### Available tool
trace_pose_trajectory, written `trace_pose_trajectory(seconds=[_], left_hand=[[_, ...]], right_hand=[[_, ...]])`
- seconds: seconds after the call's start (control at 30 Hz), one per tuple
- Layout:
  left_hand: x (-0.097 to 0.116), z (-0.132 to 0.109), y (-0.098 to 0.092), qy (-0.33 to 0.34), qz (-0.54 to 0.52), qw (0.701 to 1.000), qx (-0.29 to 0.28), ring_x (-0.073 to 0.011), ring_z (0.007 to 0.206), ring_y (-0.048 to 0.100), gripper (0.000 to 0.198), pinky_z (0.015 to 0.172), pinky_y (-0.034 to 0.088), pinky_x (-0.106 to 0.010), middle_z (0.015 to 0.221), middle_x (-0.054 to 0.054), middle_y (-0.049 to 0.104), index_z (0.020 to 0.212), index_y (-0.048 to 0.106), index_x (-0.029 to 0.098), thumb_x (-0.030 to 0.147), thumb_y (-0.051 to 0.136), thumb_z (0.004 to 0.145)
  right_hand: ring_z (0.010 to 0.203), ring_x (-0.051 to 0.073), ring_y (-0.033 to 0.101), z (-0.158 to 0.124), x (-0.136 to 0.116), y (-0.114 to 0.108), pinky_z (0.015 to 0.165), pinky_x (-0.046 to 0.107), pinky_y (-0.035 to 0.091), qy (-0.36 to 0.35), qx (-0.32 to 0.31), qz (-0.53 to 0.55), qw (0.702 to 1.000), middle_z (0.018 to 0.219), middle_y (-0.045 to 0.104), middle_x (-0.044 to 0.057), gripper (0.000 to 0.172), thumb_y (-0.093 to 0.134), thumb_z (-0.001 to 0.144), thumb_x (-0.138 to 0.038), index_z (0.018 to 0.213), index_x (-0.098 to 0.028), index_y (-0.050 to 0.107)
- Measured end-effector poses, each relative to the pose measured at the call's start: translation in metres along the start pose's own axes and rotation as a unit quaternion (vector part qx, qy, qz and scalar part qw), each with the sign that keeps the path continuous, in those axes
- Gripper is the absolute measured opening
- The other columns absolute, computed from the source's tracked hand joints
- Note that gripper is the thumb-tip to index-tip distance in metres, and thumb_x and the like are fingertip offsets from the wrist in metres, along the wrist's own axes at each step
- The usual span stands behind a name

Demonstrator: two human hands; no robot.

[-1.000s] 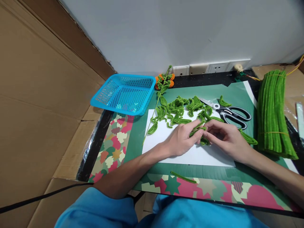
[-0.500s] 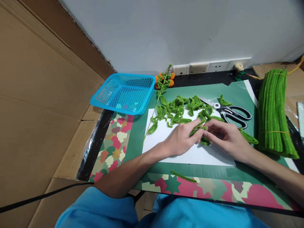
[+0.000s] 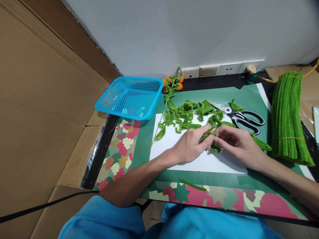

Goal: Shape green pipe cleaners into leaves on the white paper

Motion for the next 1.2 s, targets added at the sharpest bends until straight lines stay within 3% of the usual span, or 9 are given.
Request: trace_pose_trajectory(seconds=[1.2], left_hand=[[0.0013,0.0005,0.0003,0.001,0.003,1.0,-0.003,-0.0144,0.071,0.062,0.031,0.067,0.042,-0.027,0.078,0.002,0.068,0.094,0.055,0.02,0.046,0.05,0.109]], right_hand=[[0.062,0.017,0.065,0.0007,0.0012,-0.0006,0.056,0.029,0.049,0.01,-0.001,-0.002,1.0,0.074,0.072,0.001,0.03,0.069,0.102,-0.052,0.097,-0.022,0.068]])
Point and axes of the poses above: each hand's wrist, its own z-axis towards the middle knuckle, its own y-axis out of the palm, x = y × z, the point moved 10 cm from there along z, towards the middle knuckle
